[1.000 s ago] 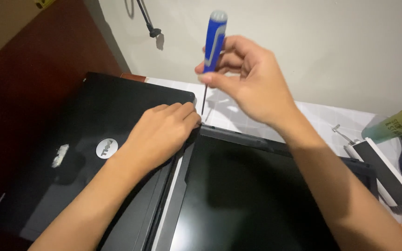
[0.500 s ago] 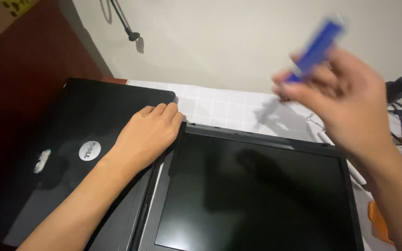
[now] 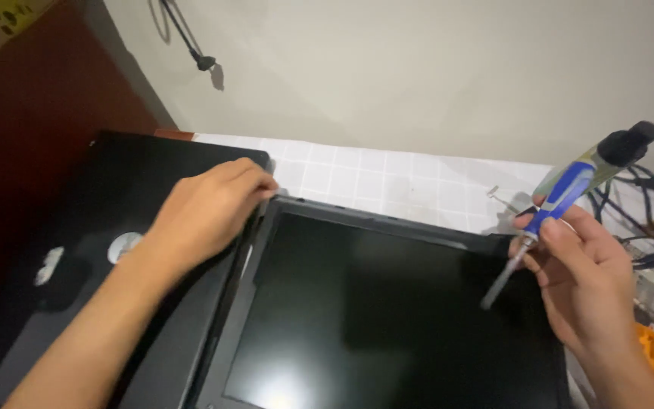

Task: Disassembling a laptop screen by removing screws with a screwdriver and prying off the plastic bezel.

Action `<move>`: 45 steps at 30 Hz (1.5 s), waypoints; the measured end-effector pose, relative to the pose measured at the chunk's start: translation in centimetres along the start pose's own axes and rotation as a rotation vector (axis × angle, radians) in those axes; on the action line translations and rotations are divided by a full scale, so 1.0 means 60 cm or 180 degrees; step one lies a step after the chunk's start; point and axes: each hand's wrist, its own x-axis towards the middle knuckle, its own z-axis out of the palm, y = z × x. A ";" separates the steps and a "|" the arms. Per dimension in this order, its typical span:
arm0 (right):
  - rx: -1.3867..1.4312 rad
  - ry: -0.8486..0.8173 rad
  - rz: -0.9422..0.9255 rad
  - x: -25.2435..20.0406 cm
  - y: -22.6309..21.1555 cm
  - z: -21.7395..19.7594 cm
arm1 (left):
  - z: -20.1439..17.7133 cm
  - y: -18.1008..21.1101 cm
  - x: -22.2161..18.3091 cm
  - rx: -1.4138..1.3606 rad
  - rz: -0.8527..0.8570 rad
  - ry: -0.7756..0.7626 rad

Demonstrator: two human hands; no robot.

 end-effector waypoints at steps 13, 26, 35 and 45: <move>-0.0523 0.0213 -0.0422 0.000 0.001 0.000 | 0.011 -0.031 -0.006 0.0469 0.0674 0.0044; -0.0850 0.0265 -0.0369 -0.008 -0.006 0.011 | 0.023 -0.009 -0.013 0.1719 0.0970 0.0350; -0.0756 0.0277 -0.0396 -0.010 -0.006 0.012 | 0.039 0.007 -0.019 0.2690 0.1091 0.0508; -0.0461 0.0172 -0.0546 -0.004 0.012 -0.004 | 0.032 0.022 -0.020 0.3071 0.1102 0.0614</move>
